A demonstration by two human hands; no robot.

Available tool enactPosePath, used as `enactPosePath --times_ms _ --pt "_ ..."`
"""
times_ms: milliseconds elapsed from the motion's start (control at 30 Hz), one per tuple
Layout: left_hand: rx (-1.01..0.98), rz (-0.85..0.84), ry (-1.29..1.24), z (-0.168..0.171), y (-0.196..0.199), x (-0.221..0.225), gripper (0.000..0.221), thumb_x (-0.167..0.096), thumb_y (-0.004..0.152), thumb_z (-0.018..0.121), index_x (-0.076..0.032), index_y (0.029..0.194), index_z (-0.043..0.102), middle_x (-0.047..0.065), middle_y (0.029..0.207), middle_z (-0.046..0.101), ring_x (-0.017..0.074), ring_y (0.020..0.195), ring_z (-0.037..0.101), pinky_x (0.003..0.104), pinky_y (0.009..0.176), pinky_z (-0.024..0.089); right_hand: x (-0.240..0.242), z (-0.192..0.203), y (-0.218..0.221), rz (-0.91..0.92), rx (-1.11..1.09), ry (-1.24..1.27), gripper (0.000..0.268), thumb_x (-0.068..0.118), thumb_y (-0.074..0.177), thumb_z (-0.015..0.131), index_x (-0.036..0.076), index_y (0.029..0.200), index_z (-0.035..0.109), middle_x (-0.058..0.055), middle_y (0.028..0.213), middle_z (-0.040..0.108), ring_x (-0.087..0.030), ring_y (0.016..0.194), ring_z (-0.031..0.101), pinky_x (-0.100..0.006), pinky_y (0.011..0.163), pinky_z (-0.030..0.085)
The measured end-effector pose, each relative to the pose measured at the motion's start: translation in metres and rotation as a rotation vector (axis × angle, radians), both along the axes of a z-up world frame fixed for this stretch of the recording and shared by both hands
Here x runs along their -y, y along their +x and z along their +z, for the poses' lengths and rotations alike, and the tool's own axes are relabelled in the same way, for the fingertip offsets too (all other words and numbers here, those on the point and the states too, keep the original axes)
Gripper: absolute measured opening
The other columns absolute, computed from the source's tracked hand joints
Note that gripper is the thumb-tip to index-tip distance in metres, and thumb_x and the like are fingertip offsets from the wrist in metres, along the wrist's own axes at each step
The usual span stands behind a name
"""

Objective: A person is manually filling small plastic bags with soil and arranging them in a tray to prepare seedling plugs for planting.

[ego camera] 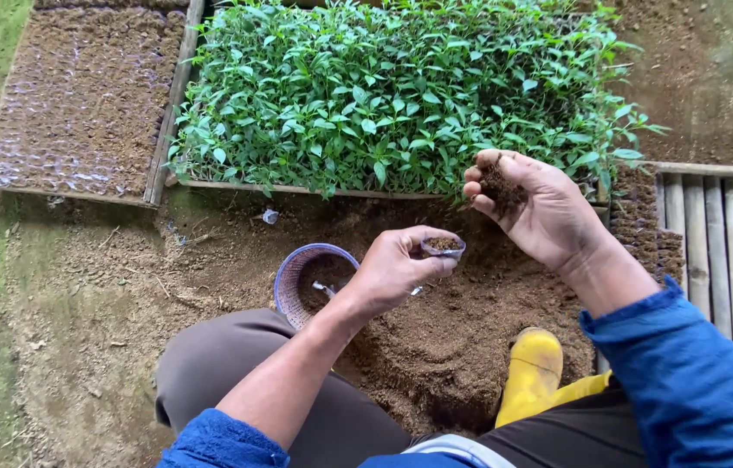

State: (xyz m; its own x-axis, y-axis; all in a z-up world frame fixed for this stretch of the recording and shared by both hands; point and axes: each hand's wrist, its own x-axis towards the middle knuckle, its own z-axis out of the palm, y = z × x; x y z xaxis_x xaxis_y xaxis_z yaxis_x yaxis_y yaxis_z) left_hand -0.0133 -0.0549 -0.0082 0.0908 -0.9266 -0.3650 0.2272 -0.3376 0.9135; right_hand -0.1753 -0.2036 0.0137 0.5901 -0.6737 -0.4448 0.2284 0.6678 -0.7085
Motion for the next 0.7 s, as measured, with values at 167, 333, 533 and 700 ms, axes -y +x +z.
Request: enactPosePath --times_ms 167,333,533,700 --pt "-0.024 -0.037 0.026 0.006 -0.006 -0.005 0.042 -0.004 0.080 0.085 -0.003 0.120 0.075 0.025 0.096 0.076 0.0203 0.081 0.072 0.030 0.077 0.062 -0.013 0.012 -0.002 -0.047 -0.055 0.102 0.041 0.043 0.107 0.049 0.006 0.107 0.069 -0.016 0.097 0.071 -0.020 0.082 0.068 -0.025 0.068 0.057" --pt "-0.052 -0.064 0.031 -0.014 -0.013 -0.004 0.042 -0.003 0.080 0.084 -0.002 0.120 0.075 0.021 0.097 0.076 0.0155 0.084 0.070 0.028 0.079 0.061 -0.028 0.014 0.016 -0.055 -0.011 0.141 0.045 0.047 0.105 0.051 0.008 0.091 0.067 -0.013 0.082 0.066 -0.017 0.069 0.058 -0.024 0.056 0.044" --pt "0.023 -0.121 -0.001 -0.013 -0.011 -0.001 0.036 -0.005 0.085 0.080 -0.004 0.120 0.074 0.019 0.092 0.076 0.0168 0.082 0.067 0.031 0.078 0.061 -0.043 0.023 0.027 -0.044 -0.038 0.019 0.038 0.036 0.105 0.051 0.009 0.080 0.057 -0.009 0.071 0.052 -0.017 0.062 0.052 -0.026 0.052 0.040" --pt "0.031 -0.130 -0.005 -0.013 -0.010 0.003 0.034 -0.004 0.085 0.080 -0.004 0.119 0.075 0.018 0.091 0.076 0.0166 0.081 0.067 0.032 0.077 0.060 -0.043 0.014 0.029 -0.099 -0.012 -0.159 0.038 0.025 0.106 0.052 0.005 0.074 0.054 -0.013 0.065 0.047 -0.024 0.057 0.054 -0.032 0.051 0.043"
